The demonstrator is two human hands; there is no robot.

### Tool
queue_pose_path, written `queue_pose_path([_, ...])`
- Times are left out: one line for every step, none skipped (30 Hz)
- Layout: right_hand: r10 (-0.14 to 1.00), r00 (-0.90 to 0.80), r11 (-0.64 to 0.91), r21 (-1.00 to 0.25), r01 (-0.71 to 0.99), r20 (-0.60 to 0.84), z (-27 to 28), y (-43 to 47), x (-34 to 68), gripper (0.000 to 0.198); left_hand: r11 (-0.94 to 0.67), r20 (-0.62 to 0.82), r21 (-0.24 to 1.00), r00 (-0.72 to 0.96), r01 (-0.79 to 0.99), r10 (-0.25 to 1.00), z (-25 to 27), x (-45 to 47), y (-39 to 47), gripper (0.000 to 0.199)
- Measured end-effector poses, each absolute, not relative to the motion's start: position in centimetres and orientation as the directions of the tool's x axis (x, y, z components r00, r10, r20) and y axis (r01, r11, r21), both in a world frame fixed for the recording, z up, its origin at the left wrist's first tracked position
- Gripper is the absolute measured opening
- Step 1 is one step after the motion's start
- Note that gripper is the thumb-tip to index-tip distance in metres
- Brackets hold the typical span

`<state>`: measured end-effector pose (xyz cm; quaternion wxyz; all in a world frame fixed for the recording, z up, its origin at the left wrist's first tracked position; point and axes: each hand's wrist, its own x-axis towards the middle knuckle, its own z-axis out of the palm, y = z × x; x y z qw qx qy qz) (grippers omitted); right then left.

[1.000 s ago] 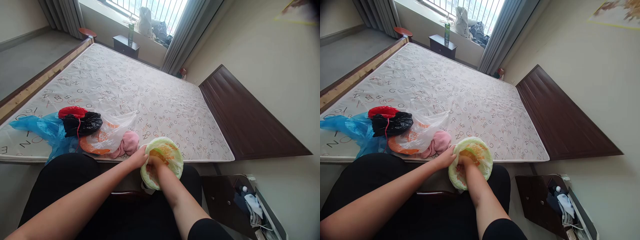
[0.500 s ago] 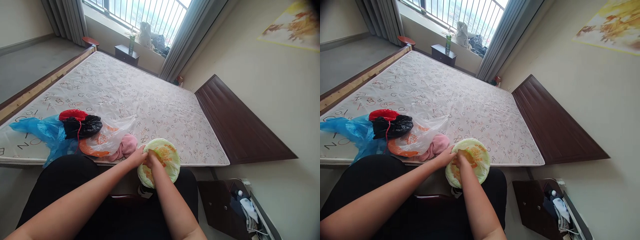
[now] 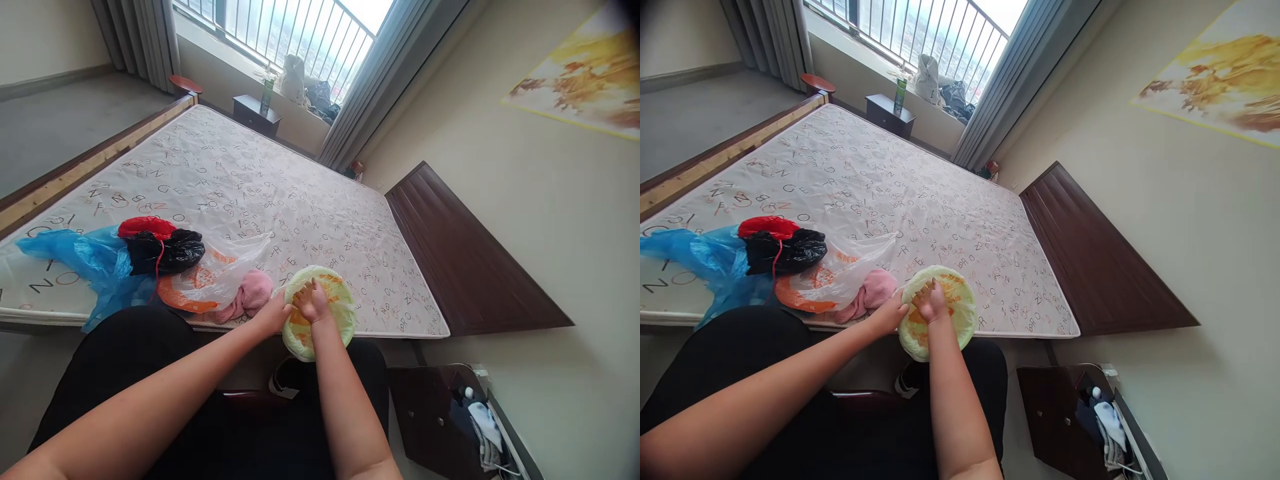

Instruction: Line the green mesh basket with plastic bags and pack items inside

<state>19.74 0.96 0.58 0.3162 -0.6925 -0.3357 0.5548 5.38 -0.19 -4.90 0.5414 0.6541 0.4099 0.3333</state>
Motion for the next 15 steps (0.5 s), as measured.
queue_pose_path([0.821, 0.106, -0.56, -0.828, -0.037, -0.56, 1.0, 0.3, 20.6, 0.032, -0.069, -0.018, 0.98, 0.429, 0.187, 0.903, -5.0, 5.3, 0.0, 0.054])
queue_pose_path([0.811, 0.056, -0.571, -0.809, -0.138, -0.582, 1.3, -0.3, 21.5, 0.031, -0.057, -0.033, 0.978, 0.417, 0.202, 0.908, -5.1, 5.2, 0.2, 0.054])
queue_pose_path([0.781, 0.026, -0.609, -0.771, -0.187, -0.623, 1.4, -0.8, 22.6, 0.029, -0.043, -0.047, 0.976, 0.399, 0.213, 0.916, -5.2, 5.1, 0.3, 0.053])
queue_pose_path([0.744, 0.035, -0.649, -0.734, -0.201, -0.667, 1.4, -1.3, 23.6, 0.029, -0.028, -0.06, 0.975, 0.383, 0.22, 0.922, -5.3, 5.0, 0.4, 0.053])
queue_pose_path([0.696, 0.082, -0.694, -0.698, -0.177, -0.713, 1.2, -1.6, 24.5, 0.03, -0.016, -0.07, 0.974, 0.367, 0.225, 0.927, -5.4, 5.0, 0.5, 0.051])
queue_pose_path([0.645, 0.164, -0.739, -0.664, -0.116, -0.746, 0.9, -1.8, 25.4, 0.031, -0.009, -0.074, 0.974, 0.354, 0.227, 0.932, -5.6, 4.9, 0.5, 0.051])
queue_pose_path([0.624, 0.261, -0.757, -0.653, -0.033, -0.737, 0.7, -2.0, 26.1, 0.033, -0.005, -0.076, 0.973, 0.342, 0.23, 0.937, -5.7, 4.9, 0.5, 0.051])
queue_pose_path([0.63, 0.344, -0.755, -0.654, 0.059, -0.696, 0.6, -2.1, 26.8, 0.035, -0.001, -0.08, 0.972, 0.336, 0.233, 0.939, -5.9, 5.0, 0.5, 0.052])
queue_pose_path([0.663, 0.404, -0.729, -0.667, 0.155, -0.63, 0.7, -2.1, 27.3, 0.038, 0.003, -0.084, 0.972, 0.335, 0.235, 0.938, -6.0, 5.0, 0.5, 0.054])
queue_pose_path([0.716, 0.429, -0.679, -0.692, 0.245, -0.55, 1.1, -2.2, 27.7, 0.043, 0.005, -0.086, 0.973, 0.341, 0.232, 0.936, -6.2, 5.1, 0.4, 0.058])
queue_pose_path([0.779, 0.42, -0.608, -0.726, 0.322, -0.466, 1.8, -2.4, 28.0, 0.049, 0.007, -0.087, 0.974, 0.35, 0.224, 0.933, -6.3, 5.2, 0.4, 0.06])
queue_pose_path([0.839, 0.385, -0.524, -0.761, 0.382, -0.385, 2.6, -2.7, 28.2, 0.053, 0.008, -0.087, 0.976, 0.361, 0.216, 0.928, -6.5, 5.3, 0.4, 0.062])
queue_pose_path([0.888, 0.345, -0.437, -0.792, 0.425, -0.305, 3.6, -3.0, 28.4, 0.053, 0.007, -0.085, 0.978, 0.371, 0.207, 0.925, -6.6, 5.4, 0.3, 0.062])
queue_pose_path([0.922, 0.318, -0.354, -0.813, 0.462, -0.221, 4.6, -3.4, 28.6, 0.05, 0.004, -0.081, 0.979, 0.376, 0.203, 0.923, -6.7, 5.5, 0.3, 0.062])
queue_pose_path([0.937, 0.325, -0.287, -0.815, 0.503, -0.13, 5.4, -3.8, 28.7, 0.046, 0.002, -0.081, 0.979, 0.376, 0.206, 0.923, -6.8, 5.6, 0.2, 0.061])
